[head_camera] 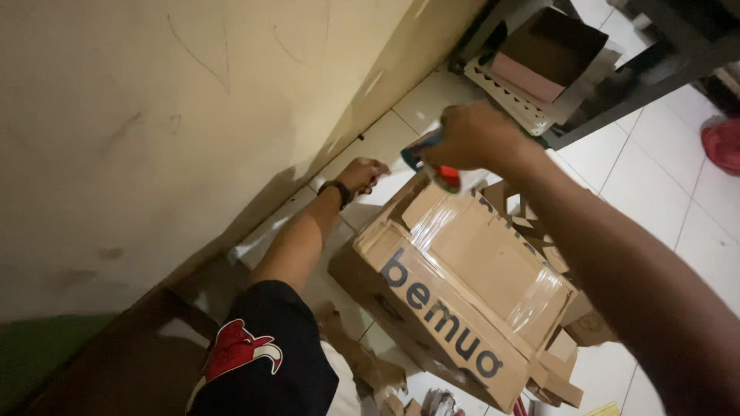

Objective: The person prepares a large cardboard box by folding the bottom flaps, placing several small boxed mugs inside, and then sealing the top of the box using a tape dispenser.

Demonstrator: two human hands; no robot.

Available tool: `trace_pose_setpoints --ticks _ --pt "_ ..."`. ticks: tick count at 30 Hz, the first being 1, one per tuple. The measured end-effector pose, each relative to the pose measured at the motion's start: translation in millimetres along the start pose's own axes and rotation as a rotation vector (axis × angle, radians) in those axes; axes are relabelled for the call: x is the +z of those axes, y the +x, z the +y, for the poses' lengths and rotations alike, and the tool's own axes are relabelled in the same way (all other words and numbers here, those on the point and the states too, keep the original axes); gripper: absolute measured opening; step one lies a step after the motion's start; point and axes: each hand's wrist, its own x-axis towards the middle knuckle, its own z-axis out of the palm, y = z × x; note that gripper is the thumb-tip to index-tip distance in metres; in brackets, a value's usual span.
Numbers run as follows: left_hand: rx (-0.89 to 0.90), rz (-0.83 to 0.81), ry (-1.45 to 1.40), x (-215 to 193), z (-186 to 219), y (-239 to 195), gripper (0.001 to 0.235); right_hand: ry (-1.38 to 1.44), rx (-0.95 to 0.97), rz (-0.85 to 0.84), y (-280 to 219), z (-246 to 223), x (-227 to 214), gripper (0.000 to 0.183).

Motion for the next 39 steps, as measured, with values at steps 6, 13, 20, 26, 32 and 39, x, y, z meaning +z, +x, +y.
trace_pose_setpoints --ticks 6,13,20,26,32,39 --pt "0.094 0.018 0.029 -6 -33 13 0.023 -0.105 0.036 -0.092 33 -33 9 0.063" --pt "0.058 -0.075 0.361 17 -57 30 0.048 -0.147 0.117 -0.143 47 -21 23 0.051" --pt "-0.213 0.136 0.820 10 -51 29 0.097 -0.138 0.096 -0.190 38 -15 15 0.061" --pt "0.044 -0.340 -0.043 36 70 -83 0.088 0.003 0.019 -0.138 50 2 22 0.065" --pt "0.126 -0.255 0.362 62 54 -87 0.141 -0.108 0.010 -0.141 50 3 26 0.058" --pt "0.209 -0.431 0.490 41 31 -80 0.078 -0.023 -0.013 -0.182 22 7 24 0.048"
